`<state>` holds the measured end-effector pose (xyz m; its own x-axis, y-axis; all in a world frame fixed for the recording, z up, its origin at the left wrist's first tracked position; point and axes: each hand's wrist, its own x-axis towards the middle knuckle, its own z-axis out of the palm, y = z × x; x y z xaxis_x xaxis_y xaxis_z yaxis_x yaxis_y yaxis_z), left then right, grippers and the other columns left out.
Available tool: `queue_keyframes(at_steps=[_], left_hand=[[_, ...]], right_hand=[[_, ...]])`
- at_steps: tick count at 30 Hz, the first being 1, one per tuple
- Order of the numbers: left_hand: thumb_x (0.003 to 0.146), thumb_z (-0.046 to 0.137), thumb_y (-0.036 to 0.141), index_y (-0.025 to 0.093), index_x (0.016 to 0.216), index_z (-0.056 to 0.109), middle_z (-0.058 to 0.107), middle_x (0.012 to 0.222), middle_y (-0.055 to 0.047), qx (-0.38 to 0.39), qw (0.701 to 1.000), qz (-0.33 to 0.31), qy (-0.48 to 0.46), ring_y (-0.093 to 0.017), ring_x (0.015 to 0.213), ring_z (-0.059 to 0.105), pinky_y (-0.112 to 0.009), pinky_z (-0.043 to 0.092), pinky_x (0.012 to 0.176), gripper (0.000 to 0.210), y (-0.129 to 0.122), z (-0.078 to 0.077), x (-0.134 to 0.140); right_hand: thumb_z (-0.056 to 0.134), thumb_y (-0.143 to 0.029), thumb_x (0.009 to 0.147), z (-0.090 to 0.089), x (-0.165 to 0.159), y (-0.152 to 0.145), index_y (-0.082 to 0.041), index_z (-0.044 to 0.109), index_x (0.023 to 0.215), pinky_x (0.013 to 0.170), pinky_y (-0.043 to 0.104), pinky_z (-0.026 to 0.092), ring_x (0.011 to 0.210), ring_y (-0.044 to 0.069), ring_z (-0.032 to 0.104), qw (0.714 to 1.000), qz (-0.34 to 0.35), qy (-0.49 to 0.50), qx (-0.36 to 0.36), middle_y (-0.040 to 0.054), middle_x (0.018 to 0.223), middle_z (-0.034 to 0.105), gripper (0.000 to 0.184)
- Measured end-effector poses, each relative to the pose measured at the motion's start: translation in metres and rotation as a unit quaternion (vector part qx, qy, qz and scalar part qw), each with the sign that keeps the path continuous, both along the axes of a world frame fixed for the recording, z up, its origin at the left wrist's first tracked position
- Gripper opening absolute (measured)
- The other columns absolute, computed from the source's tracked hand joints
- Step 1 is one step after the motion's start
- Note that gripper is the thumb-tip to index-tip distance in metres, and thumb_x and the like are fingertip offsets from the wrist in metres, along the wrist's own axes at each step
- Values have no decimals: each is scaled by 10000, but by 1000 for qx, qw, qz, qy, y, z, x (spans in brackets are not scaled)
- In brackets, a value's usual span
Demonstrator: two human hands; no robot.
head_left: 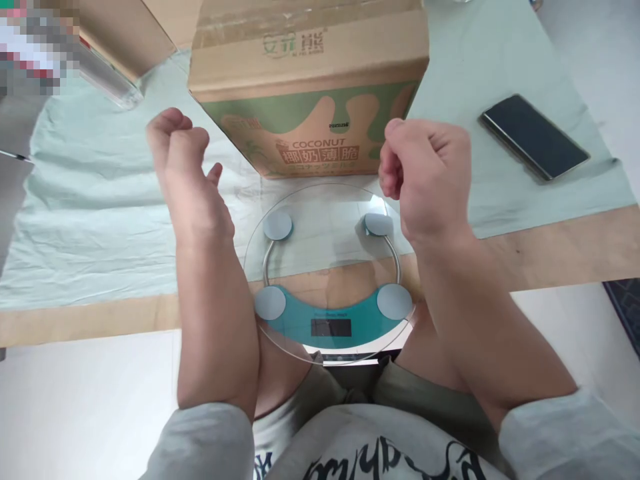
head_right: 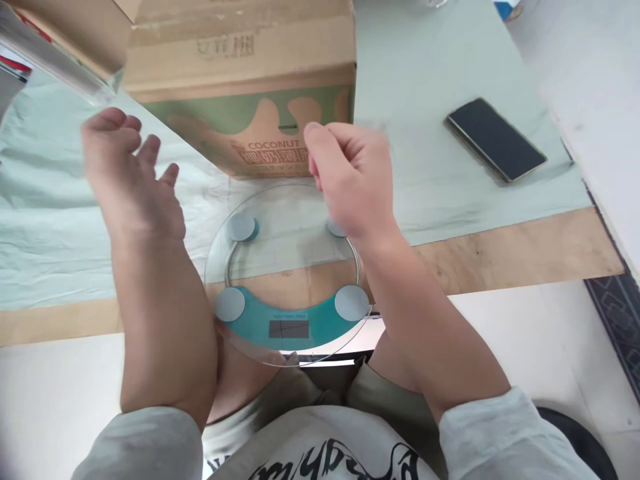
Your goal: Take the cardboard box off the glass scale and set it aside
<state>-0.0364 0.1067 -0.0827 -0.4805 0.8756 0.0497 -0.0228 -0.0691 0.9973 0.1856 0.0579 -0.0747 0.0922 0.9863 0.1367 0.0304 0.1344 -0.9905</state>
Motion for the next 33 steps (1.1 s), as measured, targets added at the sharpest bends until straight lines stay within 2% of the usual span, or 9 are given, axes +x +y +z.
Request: queue_keyframes(at_steps=[3,6,9,14,16,21,26,31,33], left_hand=[[805,554,274,353,1105,574,481,1487,74,-26,992,-126,-13,-217,1488,344,-590,221,1258,311,-2,-6,4],[773,564,318,379,1113,565,464,1503,115,-5,979,-205,7,-249,1517,308,-633,244,1240,346,-3,-9,8],[754,565,399,374,1142,560,488,1488,80,2,979,-203,15,-318,1497,343,-672,209,1247,389,-4,-5,7],[736,571,473,380,1267,539,498,1474,41,-1,975,-221,41,-386,1448,380,-696,212,1212,540,-8,-1,6],[752,555,481,372,1238,557,527,1436,20,-2,976,-214,31,-391,1410,406,-673,269,1177,499,-9,-3,7],[806,494,362,342,1229,525,541,1417,6,-8,980,-199,14,-359,1385,434,-679,214,1220,425,-8,-8,8],[817,454,224,356,1236,502,485,1519,99,-22,971,-239,-18,-302,1477,378,-627,155,1279,442,-5,-4,9],[644,627,268,357,1249,508,536,1453,73,-9,966,-251,-56,-371,1427,426,-577,296,1220,623,-2,-5,9],[586,666,269,367,1208,542,547,1432,75,-19,968,-242,-56,-396,1424,423,-585,328,1189,642,-1,-6,8]], right_hand=[[641,-604,814,-20,6,15,-181,412,679,521,278,340,595,121,377,997,3,-5,-75,42,673,432,500],[682,-523,790,-30,6,22,-202,478,818,582,295,441,688,127,460,994,3,-23,-104,44,857,528,382],[677,-387,830,-30,0,22,-244,506,1061,698,303,523,789,109,548,994,7,-41,-98,22,1083,549,321],[689,-287,853,-37,-12,20,-329,291,1434,770,256,549,805,50,574,995,47,-66,-55,7,1213,522,706],[686,-276,857,-44,-13,23,-318,254,1469,765,246,542,797,44,550,996,37,-78,-24,15,1178,520,751],[552,-197,879,-57,3,37,-244,313,1335,924,311,568,1032,113,532,988,-97,-114,34,70,1233,464,517],[537,-139,779,-55,21,39,-332,178,1441,1352,440,296,1508,159,270,978,-77,-170,89,-17,1570,249,777],[518,-227,733,-61,30,46,-309,88,1509,1416,449,4,1602,149,-12,978,-77,-179,76,-68,1653,28,890],[505,-268,718,-67,34,53,-282,57,1525,1420,427,13,1609,137,-16,981,-68,-169,70,-56,1661,22,924]])
